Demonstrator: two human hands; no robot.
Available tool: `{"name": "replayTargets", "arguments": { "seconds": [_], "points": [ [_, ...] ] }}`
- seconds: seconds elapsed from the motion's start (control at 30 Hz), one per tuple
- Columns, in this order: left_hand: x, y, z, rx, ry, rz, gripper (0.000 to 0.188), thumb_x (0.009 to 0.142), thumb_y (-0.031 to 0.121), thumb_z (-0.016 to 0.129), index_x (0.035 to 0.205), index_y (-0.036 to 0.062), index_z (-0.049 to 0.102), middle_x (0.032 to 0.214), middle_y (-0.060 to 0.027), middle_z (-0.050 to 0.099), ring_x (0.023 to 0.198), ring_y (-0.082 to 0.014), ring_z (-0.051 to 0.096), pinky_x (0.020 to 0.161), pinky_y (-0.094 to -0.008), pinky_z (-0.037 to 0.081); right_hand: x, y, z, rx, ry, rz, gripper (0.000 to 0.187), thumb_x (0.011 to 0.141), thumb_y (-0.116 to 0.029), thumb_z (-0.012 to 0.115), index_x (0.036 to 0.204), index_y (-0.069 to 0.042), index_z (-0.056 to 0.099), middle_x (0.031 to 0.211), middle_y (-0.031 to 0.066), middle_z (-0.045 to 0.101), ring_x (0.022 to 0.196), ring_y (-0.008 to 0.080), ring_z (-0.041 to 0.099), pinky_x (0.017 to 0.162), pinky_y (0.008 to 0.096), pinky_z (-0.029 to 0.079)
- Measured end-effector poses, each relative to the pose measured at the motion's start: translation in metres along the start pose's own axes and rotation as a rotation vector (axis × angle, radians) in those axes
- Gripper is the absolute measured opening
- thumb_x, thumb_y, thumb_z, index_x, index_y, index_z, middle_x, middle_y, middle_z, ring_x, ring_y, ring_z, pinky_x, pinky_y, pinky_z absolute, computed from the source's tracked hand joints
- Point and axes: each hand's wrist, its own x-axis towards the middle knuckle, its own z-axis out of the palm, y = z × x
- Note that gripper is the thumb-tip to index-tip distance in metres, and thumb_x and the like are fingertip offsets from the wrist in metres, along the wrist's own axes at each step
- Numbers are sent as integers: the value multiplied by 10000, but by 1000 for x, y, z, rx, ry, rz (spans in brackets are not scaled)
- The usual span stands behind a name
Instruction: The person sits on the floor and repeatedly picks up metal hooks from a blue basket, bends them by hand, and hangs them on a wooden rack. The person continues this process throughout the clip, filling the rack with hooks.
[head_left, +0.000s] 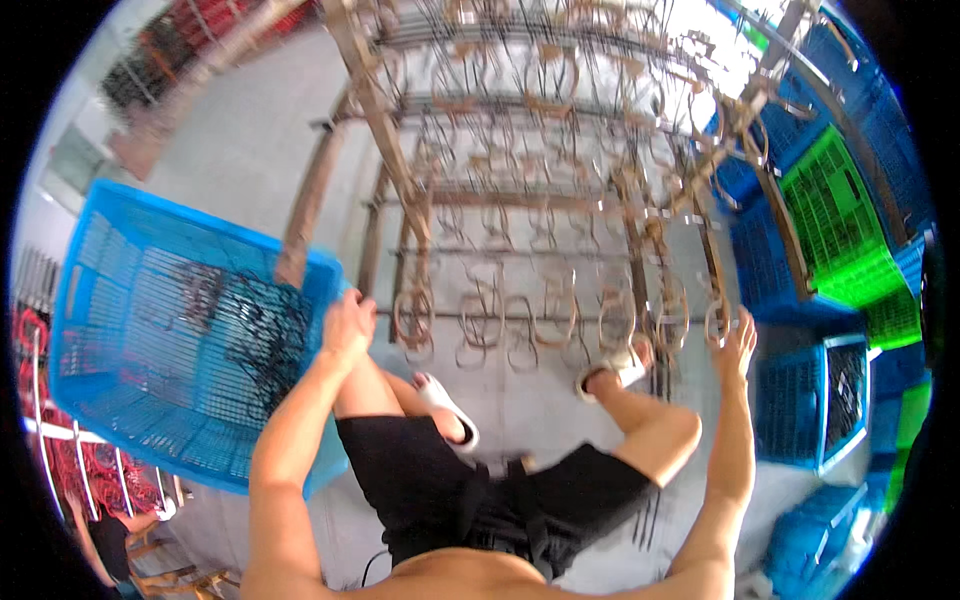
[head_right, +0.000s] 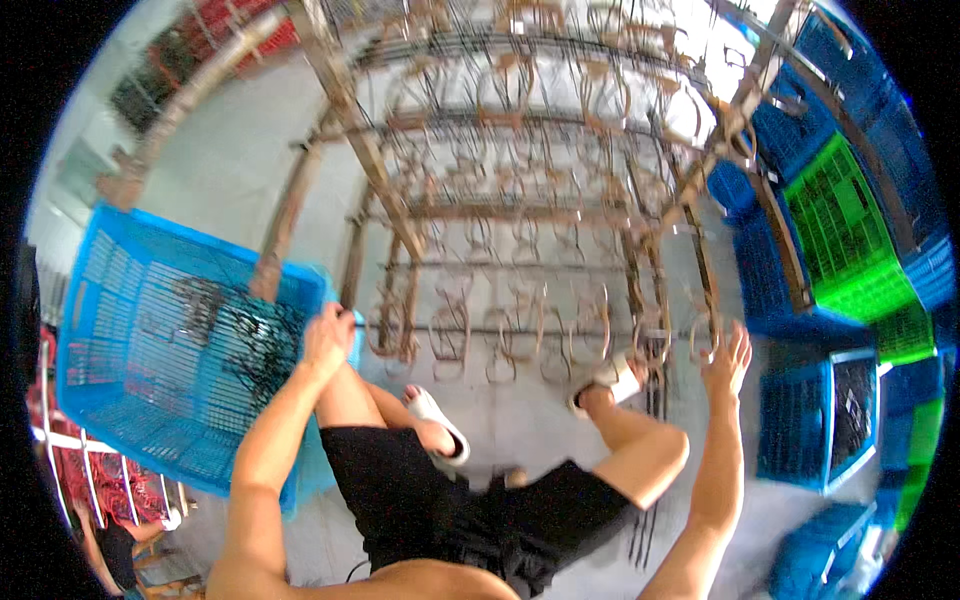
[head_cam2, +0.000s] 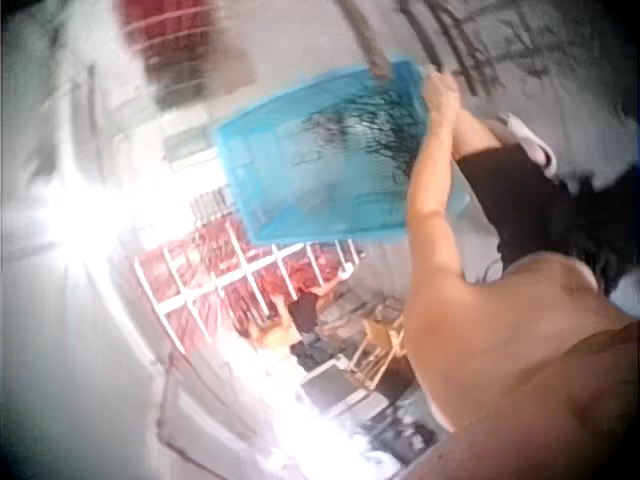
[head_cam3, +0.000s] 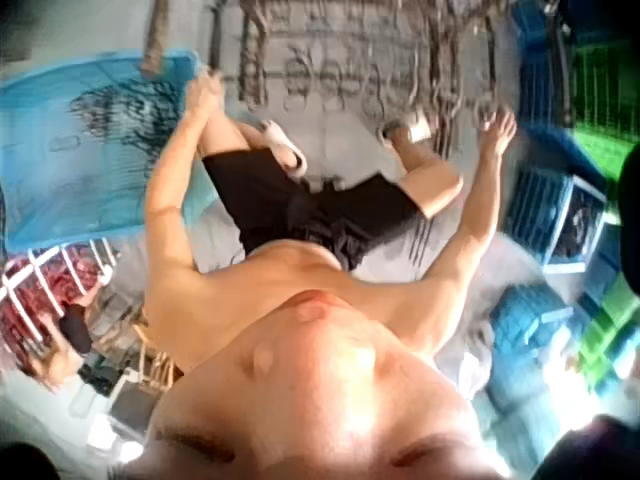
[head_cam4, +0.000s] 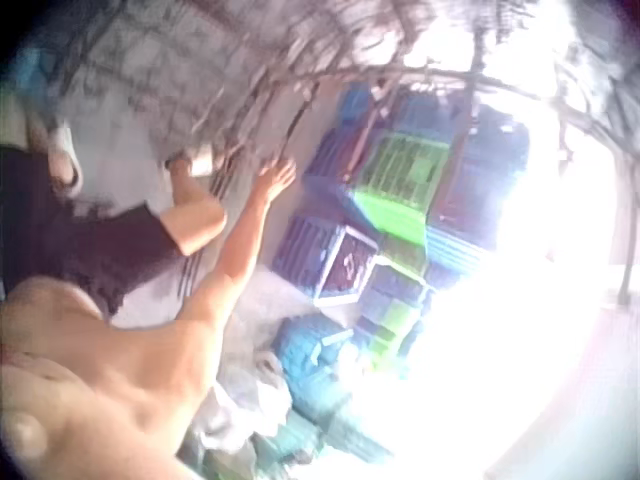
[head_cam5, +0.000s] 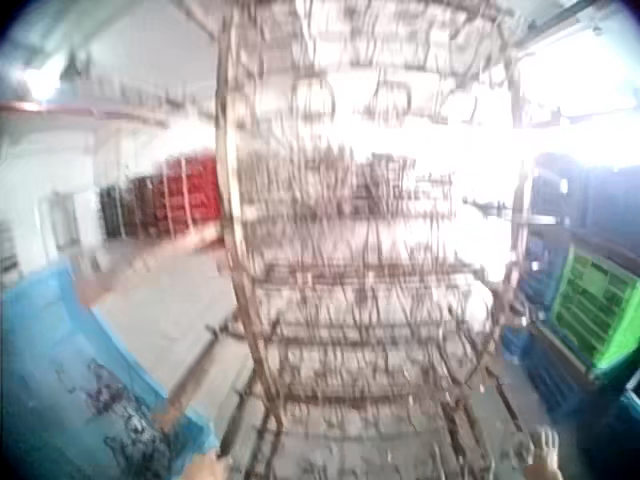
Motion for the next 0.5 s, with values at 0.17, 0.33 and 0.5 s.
{"name": "replayTargets", "arguments": {
  "seconds": [0.17,0.33,0.5],
  "points": [
    [-8,1,-59,321,261,274,140,802,199,594,842,66,609,850,-144,639,748,-311,616,670,-425,492,15,22,19,442,122,-28,405,745,-116,641,1128,-59,524,1165,149,488,1119,323,435,953,440,355],
    [-68,65,-223,277,576,409,246,758,135,648,986,43,641,944,-162,642,855,-300,631,769,-397,515,-4,126,-49,493,341,223,323,855,-83,546,1170,-26,504,1207,134,499,1123,264,484,946,362,390],
    [0,84,-419,592,1182,418,342,757,61,629,1097,23,615,1159,-169,587,1060,-333,568,928,-430,447,19,190,-177,318,694,205,413,949,-41,385,1361,-55,375,1371,148,396,1269,275,384,1031,367,332]
  ]
}}
